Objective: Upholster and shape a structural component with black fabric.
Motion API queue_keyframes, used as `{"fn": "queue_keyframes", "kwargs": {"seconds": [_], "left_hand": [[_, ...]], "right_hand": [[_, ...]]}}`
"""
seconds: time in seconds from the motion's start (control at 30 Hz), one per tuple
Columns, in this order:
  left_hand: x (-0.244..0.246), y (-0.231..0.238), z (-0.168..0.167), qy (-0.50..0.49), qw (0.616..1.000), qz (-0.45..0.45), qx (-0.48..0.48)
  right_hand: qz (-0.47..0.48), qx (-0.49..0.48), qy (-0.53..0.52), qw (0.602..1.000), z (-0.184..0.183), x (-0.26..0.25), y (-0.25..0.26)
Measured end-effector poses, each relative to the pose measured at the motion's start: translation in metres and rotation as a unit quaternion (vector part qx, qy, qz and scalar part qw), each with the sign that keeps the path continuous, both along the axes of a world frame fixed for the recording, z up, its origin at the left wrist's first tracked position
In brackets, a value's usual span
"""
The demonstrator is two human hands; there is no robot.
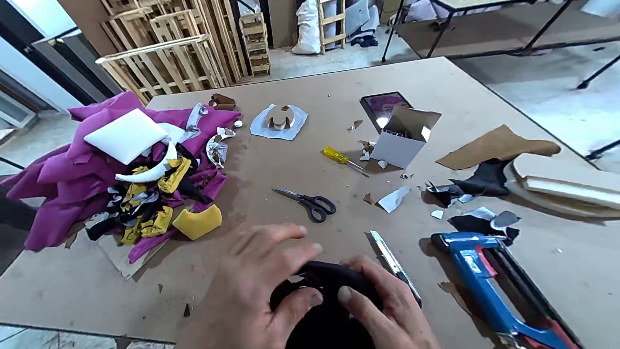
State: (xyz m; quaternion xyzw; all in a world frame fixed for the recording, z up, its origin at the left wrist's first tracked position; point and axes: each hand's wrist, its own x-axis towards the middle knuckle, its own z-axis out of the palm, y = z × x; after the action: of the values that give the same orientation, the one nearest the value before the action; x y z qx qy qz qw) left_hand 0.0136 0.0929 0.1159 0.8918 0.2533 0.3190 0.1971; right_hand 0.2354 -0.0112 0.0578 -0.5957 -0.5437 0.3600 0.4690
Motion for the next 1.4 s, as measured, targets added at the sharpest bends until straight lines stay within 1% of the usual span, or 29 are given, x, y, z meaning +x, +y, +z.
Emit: {"fn": "queue_keyframes", "kwargs": {"seconds": [0.03, 0.07, 0.17, 0.23, 0.3, 0.37, 0.43, 0.5, 0.53, 0.6, 0.63, 0.67, 0.73, 0.77, 0.8, 0.83, 0.87, 0.9, 0.93, 0.97, 1.0, 1.03, 1.07, 1.1, 1.17, 1.23, 1.33, 1.4], "left_hand": [[0.003, -0.002, -0.005, 0.021, 1.000, -0.004, 0.005], [0.006, -0.003, -0.011, 0.007, 1.000, -0.010, 0.000], [0.006, -0.009, -0.016, -0.076, 0.996, -0.004, -0.051], [0.005, -0.016, -0.010, -0.131, 0.982, -0.017, -0.137], [0.003, -0.022, -0.003, -0.165, 0.953, -0.030, -0.252], [0.004, -0.025, 0.002, -0.167, 0.924, -0.033, -0.342], [0.008, -0.027, -0.006, -0.172, 0.902, -0.033, -0.394], [0.020, -0.033, -0.024, -0.187, 0.898, -0.012, -0.399], [0.027, -0.034, -0.038, -0.195, 0.904, 0.004, -0.379], [0.038, -0.028, -0.073, -0.212, 0.924, 0.041, -0.316], [0.041, -0.021, -0.087, -0.209, 0.933, 0.055, -0.289], [0.042, -0.014, -0.102, -0.203, 0.939, 0.065, -0.268], [0.042, -0.005, -0.133, -0.186, 0.951, 0.088, -0.231], [0.041, -0.003, -0.151, -0.173, 0.955, 0.108, -0.217], [0.039, -0.004, -0.170, -0.149, 0.958, 0.131, -0.210], [0.036, -0.008, -0.189, -0.112, 0.961, 0.150, -0.206], [0.036, -0.013, -0.204, -0.062, 0.966, 0.160, -0.191], [0.037, -0.016, -0.216, -0.011, 0.974, 0.157, -0.165], [0.037, -0.018, -0.223, 0.026, 0.976, 0.157, -0.146], [0.037, -0.020, -0.224, 0.047, 0.976, 0.160, -0.138], [0.036, -0.015, -0.224, 0.058, 0.976, 0.162, -0.130], [0.035, -0.011, -0.224, 0.061, 0.977, 0.162, -0.123], [0.034, -0.009, -0.224, 0.062, 0.977, 0.163, -0.119], [0.034, -0.008, -0.224, 0.061, 0.977, 0.166, -0.116], [0.034, -0.011, -0.225, 0.059, 0.977, 0.173, -0.110], [0.035, -0.011, -0.226, 0.065, 0.976, 0.176, -0.106], [0.036, -0.013, -0.228, 0.092, 0.971, 0.194, -0.103], [0.037, -0.014, -0.228, 0.107, 0.968, 0.203, -0.101]], "right_hand": [[0.001, 0.005, -0.002, 1.000, 0.002, 0.000, 0.000], [0.005, 0.008, 0.003, 1.000, 0.005, -0.001, -0.001], [0.031, 0.019, 0.057, 0.998, 0.008, 0.000, -0.005], [0.056, 0.022, 0.144, 0.988, 0.003, -0.001, -0.007], [0.084, 0.031, 0.237, 0.967, -0.007, -0.003, -0.006], [0.108, 0.050, 0.303, 0.946, -0.024, -0.012, -0.001], [0.096, 0.083, 0.367, 0.921, -0.048, -0.028, 0.012], [0.045, 0.112, 0.464, 0.878, -0.072, -0.047, 0.037], [0.023, 0.117, 0.515, 0.849, -0.081, -0.057, 0.052], [0.018, 0.118, 0.614, 0.781, -0.100, -0.074, 0.079], [0.011, 0.105, 0.644, 0.758, -0.109, -0.080, 0.087], [0.001, 0.085, 0.644, 0.760, -0.119, -0.085, 0.089], [-0.043, 0.021, 0.594, 0.803, -0.130, -0.089, 0.096], [-0.086, -0.006, 0.544, 0.835, -0.135, -0.088, 0.104], [-0.107, -0.023, 0.477, 0.872, -0.141, -0.081, 0.108], [-0.108, -0.018, 0.394, 0.912, -0.146, -0.068, 0.103], [-0.105, 0.000, 0.285, 0.953, -0.147, -0.047, 0.091], [-0.114, 0.032, 0.137, 0.983, -0.145, -0.020, 0.076], [-0.141, 0.054, -0.017, 0.988, -0.140, 0.010, 0.056], [-0.180, 0.057, -0.146, 0.971, -0.133, 0.040, 0.031], [-0.225, 0.038, -0.250, 0.941, -0.123, 0.069, 0.009], [-0.260, -0.002, -0.325, 0.909, -0.115, 0.093, -0.011], [-0.285, -0.053, -0.368, 0.883, -0.111, 0.113, -0.028], [-0.307, -0.099, -0.391, 0.862, -0.114, 0.129, -0.042], [-0.337, -0.183, -0.409, 0.828, -0.131, 0.151, -0.063], [-0.353, -0.249, -0.397, 0.810, -0.142, 0.166, -0.067], [-0.330, -0.302, -0.372, 0.813, -0.139, 0.192, -0.064], [-0.309, -0.341, -0.337, 0.821, -0.124, 0.211, -0.067]]}}
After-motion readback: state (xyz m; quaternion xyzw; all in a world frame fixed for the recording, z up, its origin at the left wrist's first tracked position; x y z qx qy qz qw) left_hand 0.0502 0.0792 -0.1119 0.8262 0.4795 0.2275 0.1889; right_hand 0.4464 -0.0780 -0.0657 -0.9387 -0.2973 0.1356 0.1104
